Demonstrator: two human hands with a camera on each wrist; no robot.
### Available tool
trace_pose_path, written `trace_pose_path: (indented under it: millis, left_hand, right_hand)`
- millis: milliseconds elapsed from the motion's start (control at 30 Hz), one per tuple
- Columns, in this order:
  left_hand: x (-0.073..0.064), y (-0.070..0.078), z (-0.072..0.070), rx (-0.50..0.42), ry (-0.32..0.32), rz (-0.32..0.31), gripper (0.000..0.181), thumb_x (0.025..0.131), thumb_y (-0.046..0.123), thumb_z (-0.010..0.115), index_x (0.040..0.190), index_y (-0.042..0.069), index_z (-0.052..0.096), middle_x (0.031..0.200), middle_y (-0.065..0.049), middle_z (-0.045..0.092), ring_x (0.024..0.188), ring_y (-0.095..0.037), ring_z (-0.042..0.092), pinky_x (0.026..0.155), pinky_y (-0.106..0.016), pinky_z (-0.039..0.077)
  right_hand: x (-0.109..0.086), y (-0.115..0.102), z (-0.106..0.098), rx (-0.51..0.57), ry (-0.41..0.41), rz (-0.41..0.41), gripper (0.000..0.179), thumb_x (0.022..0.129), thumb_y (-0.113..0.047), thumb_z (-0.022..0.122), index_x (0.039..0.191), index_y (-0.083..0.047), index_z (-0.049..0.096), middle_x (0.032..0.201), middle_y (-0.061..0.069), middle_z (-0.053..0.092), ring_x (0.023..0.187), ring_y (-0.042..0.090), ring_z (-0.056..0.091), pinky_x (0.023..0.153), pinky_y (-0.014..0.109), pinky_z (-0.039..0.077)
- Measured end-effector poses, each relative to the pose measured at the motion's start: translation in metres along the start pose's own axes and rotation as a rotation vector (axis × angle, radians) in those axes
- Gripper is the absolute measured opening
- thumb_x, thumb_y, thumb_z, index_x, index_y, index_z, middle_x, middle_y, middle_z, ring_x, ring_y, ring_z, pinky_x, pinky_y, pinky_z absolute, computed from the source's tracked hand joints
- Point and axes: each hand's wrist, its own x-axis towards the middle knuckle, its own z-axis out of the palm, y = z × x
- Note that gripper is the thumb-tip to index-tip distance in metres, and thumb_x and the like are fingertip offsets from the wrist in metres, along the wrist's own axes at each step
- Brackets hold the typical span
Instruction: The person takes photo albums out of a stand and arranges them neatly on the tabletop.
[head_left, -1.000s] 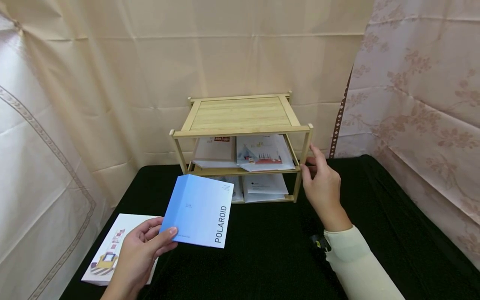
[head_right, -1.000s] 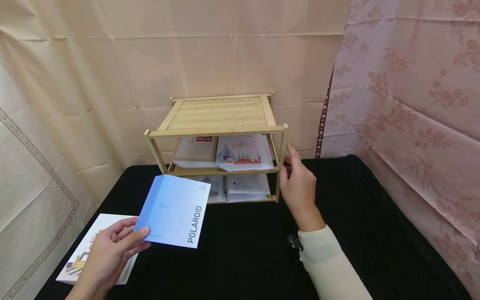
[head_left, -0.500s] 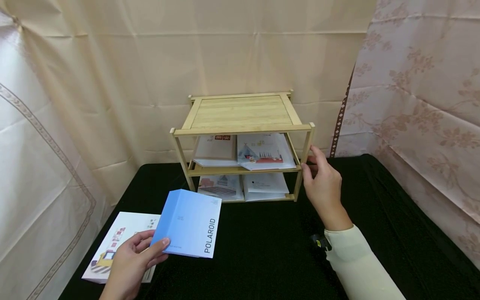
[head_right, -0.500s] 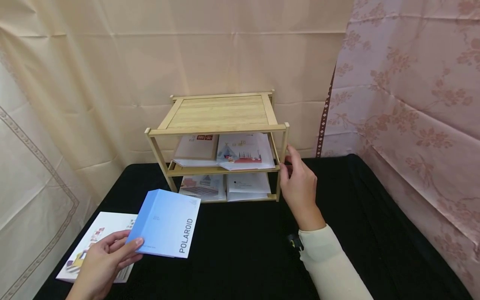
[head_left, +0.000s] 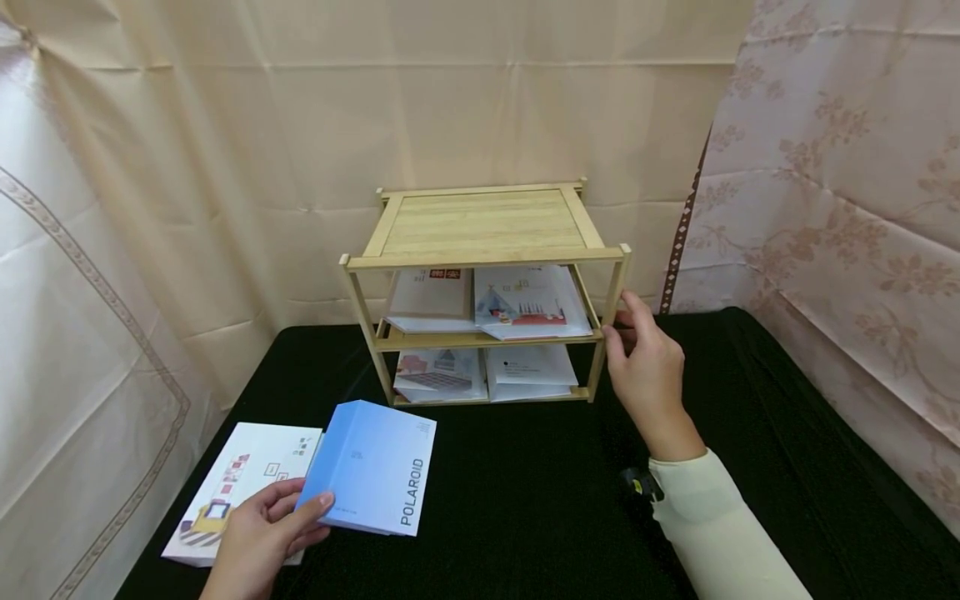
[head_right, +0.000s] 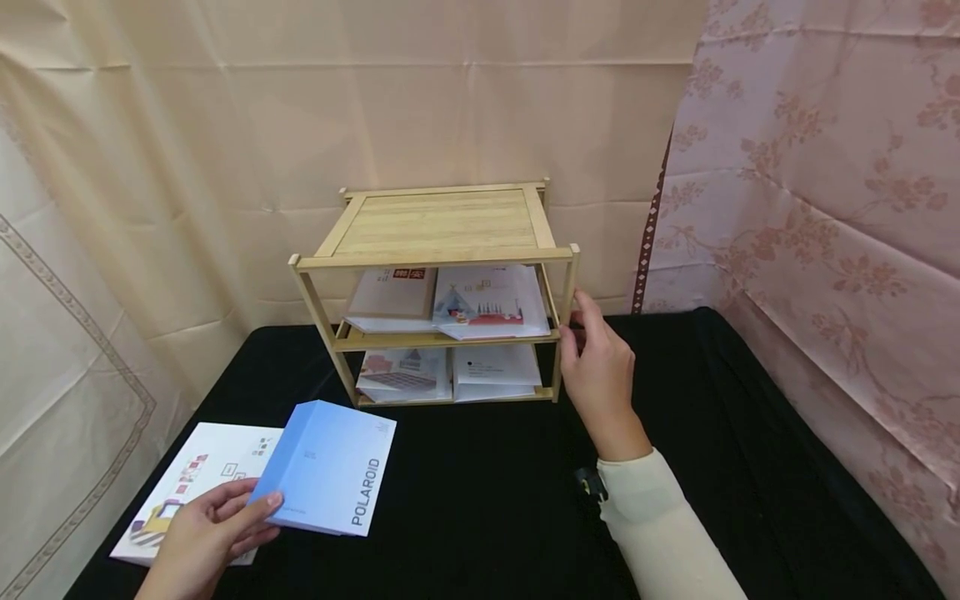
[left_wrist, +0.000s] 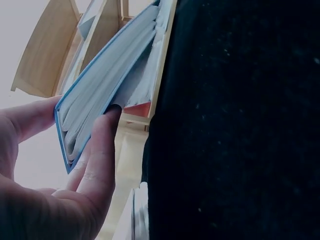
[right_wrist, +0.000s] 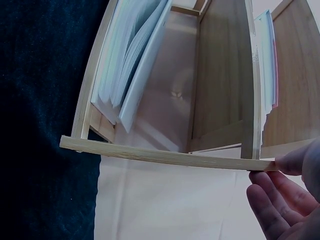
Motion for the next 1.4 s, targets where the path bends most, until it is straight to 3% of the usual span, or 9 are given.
trace_pose_path:
  millis: [333, 733, 867, 1133, 1233, 1400]
  left_hand:
    - [-0.001, -0.007, -0.003, 0.124, -0.012, -0.014, 0.110, 0.082, 0.051, 0.084, 0.153, -0.011, 0.028, 0.140, -0.035, 0.055, 0.094, -0.028, 0.077, 0.082, -0.041, 0.064]
    - [0.000, -0.014, -0.006, 0.155, -0.005, -0.015, 0.107, 0.081, 0.049, 0.086, 0.151, -0.012, 0.031, 0.129, -0.033, 0.062, 0.091, -0.026, 0.076, 0.081, -0.041, 0.064]
    - [-0.001, -0.014, -0.007, 0.267, 0.007, 0.014, 0.102, 0.083, 0.052, 0.083, 0.148, -0.012, 0.036, 0.125, -0.031, 0.061, 0.086, -0.022, 0.074, 0.077, -0.039, 0.064]
    - [-0.005, -0.011, -0.012, 0.681, 0.037, 0.111, 0.099, 0.086, 0.071, 0.069, 0.136, -0.012, 0.054, 0.105, -0.014, 0.065, 0.094, -0.021, 0.062, 0.080, -0.033, 0.055]
    - [-0.006, -0.011, -0.014, 0.753, 0.041, 0.148, 0.095, 0.088, 0.069, 0.068, 0.133, -0.013, 0.058, 0.100, -0.009, 0.067, 0.089, -0.018, 0.062, 0.078, -0.034, 0.055]
    - [-0.006, -0.014, -0.016, 0.770, 0.066, 0.153, 0.092, 0.086, 0.069, 0.070, 0.127, -0.013, 0.062, 0.092, -0.005, 0.068, 0.082, -0.015, 0.064, 0.073, -0.032, 0.056]
  right_hand:
    - [0.001, 0.001, 0.001, -0.001, 0.016, -0.015, 0.055, 0.094, -0.007, 0.075, 0.145, -0.011, 0.056, 0.106, 0.017, 0.077, 0.078, 0.031, 0.076, 0.067, 0.050, 0.062]
    - [0.000, -0.001, 0.000, 0.000, 0.010, -0.011, 0.055, 0.093, -0.006, 0.075, 0.144, -0.010, 0.056, 0.107, 0.018, 0.076, 0.079, 0.032, 0.076, 0.068, 0.049, 0.062]
    - [0.000, -0.001, 0.000, 0.000, 0.011, -0.011, 0.055, 0.093, -0.005, 0.075, 0.144, -0.010, 0.056, 0.107, 0.018, 0.076, 0.079, 0.033, 0.076, 0.068, 0.049, 0.062]
    - [0.002, 0.000, -0.001, 0.003, 0.004, -0.011, 0.055, 0.093, -0.005, 0.075, 0.144, -0.010, 0.056, 0.107, 0.018, 0.076, 0.079, 0.032, 0.076, 0.068, 0.050, 0.062]
    - [0.002, 0.000, -0.001, 0.005, 0.003, -0.015, 0.056, 0.093, -0.005, 0.075, 0.145, -0.010, 0.055, 0.107, 0.019, 0.076, 0.079, 0.033, 0.075, 0.068, 0.050, 0.062]
    - [0.000, 0.000, 0.000, 0.008, 0.002, -0.017, 0.057, 0.093, -0.005, 0.075, 0.145, -0.010, 0.055, 0.107, 0.019, 0.076, 0.079, 0.033, 0.075, 0.068, 0.050, 0.062]
